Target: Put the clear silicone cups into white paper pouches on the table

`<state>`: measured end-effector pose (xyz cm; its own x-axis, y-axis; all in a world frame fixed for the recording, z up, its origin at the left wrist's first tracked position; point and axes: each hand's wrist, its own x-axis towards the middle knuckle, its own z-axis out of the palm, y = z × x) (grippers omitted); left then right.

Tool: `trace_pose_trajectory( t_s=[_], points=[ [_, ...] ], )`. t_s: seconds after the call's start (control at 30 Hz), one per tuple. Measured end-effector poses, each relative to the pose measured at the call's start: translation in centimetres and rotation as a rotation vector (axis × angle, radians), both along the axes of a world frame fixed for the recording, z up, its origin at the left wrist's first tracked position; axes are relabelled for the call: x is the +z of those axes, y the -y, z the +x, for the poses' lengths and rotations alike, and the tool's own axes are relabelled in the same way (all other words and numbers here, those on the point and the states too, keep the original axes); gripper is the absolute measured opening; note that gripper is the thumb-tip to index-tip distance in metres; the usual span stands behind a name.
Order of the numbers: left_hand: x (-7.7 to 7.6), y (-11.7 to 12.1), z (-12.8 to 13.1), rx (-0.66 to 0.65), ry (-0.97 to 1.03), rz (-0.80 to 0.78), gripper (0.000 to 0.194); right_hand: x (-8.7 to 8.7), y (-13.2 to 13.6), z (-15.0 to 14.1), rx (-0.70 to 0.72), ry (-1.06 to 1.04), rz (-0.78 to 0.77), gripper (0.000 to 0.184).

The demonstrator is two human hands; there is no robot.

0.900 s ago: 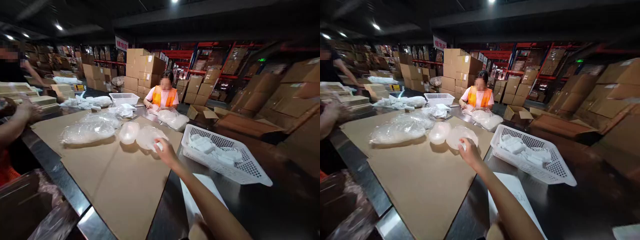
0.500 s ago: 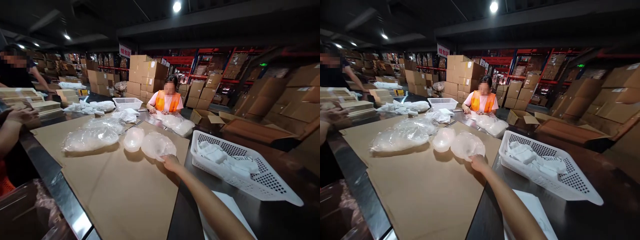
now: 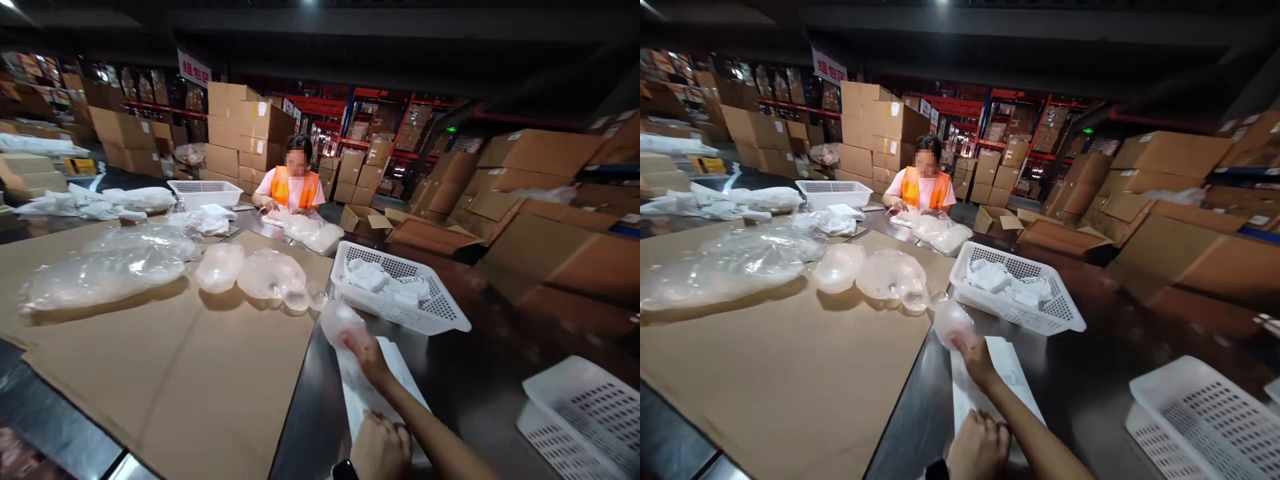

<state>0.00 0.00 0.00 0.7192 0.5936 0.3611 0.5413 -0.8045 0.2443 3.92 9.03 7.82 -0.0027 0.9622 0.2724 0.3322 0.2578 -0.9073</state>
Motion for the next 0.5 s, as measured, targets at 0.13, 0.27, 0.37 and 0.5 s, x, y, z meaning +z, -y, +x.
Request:
trace_pose_trajectory(
  t_s=[0.13, 0.27, 0.37, 0.5],
  points=[
    [1.3, -0.2, -1.5, -0.035, -0.227, 0.016, 0.016, 1.4, 0.4, 1.4, -0.135, -0.157, -0.006, 0.055],
    [2.1, -0.9, -2.6, -0.045, -0.197, 0.012, 0.016, 1.5, 4.6, 5.0, -0.348, -0.137, 0.108, 0.050],
    [2.3, -1.4, -3.1, -0.015, -0.122, -0.048, 0.015, 0.2, 10.0, 9.1, -0.467, 0.068, 0.214, 0.047],
    [2.2, -1.8, -3.6, 0.060, 0.038, -0.188, 0.029, -2.9, 16.2, 13.9, -0.383, 0.309, 0.252, 0.058]
  ],
)
